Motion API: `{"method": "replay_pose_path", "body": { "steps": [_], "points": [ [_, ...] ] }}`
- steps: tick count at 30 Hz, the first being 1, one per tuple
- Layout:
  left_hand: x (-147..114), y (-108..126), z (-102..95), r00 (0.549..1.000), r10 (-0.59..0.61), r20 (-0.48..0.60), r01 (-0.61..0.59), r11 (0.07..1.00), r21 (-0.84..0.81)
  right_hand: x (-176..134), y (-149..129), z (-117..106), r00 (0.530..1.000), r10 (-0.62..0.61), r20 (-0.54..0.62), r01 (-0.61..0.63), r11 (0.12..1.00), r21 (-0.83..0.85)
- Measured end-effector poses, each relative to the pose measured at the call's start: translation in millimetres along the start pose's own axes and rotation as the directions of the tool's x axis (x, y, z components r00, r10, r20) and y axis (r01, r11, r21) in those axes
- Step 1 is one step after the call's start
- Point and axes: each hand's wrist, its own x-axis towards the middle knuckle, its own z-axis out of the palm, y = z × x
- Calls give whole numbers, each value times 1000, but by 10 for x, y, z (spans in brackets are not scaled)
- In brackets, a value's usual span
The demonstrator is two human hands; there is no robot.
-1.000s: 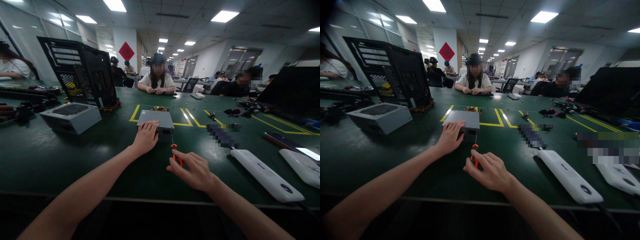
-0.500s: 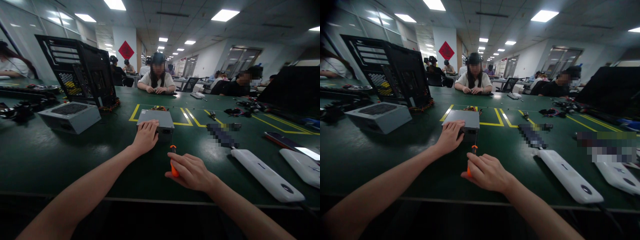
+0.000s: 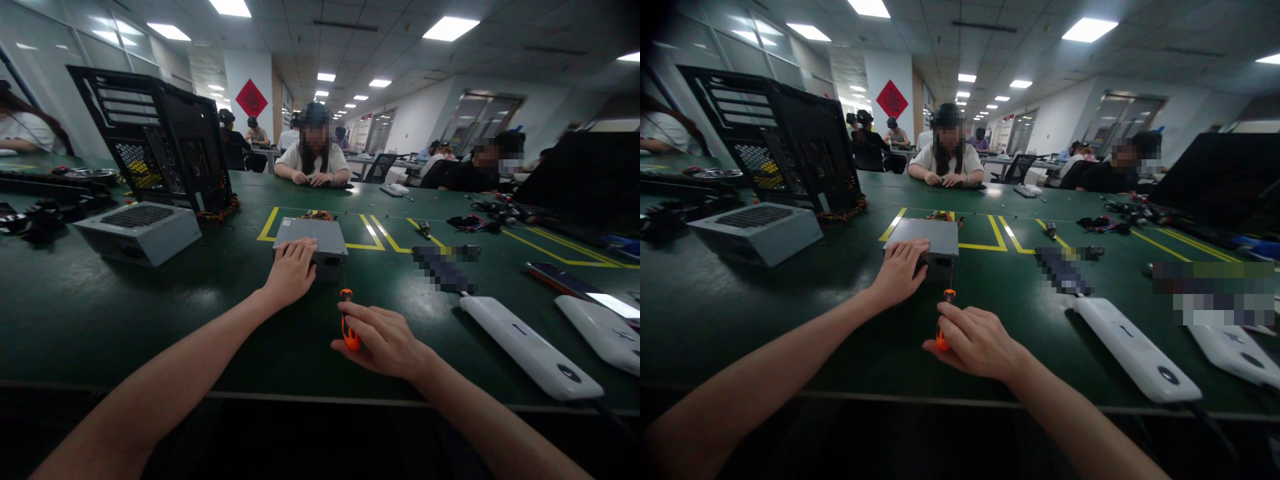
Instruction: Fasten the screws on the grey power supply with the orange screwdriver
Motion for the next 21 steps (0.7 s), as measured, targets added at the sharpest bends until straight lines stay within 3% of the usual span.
{"method": "replay_pose_path", "body": {
  "steps": [5, 11, 17, 21],
  "points": [
    [1, 0, 6, 1000, -3, 1, 3, 1000, 5, 27, -10, -27, 994, -14, 110, 14, 1000, 0],
    [-1, -2, 0, 1000, -3, 3, 3, 1000, -4, 11, -11, -16, 1000, 3, 8, -3, 1000, 17],
    [-2, -4, 4, 1000, -2, 2, 2, 1000, 2, 48, -11, -42, 994, 0, 106, -3, 1000, 30],
    [-1, -8, 4, 1000, -1, 5, 1, 1000, -1, 26, 4, -21, 999, 5, 38, -5, 1000, 11]
  ]
}}
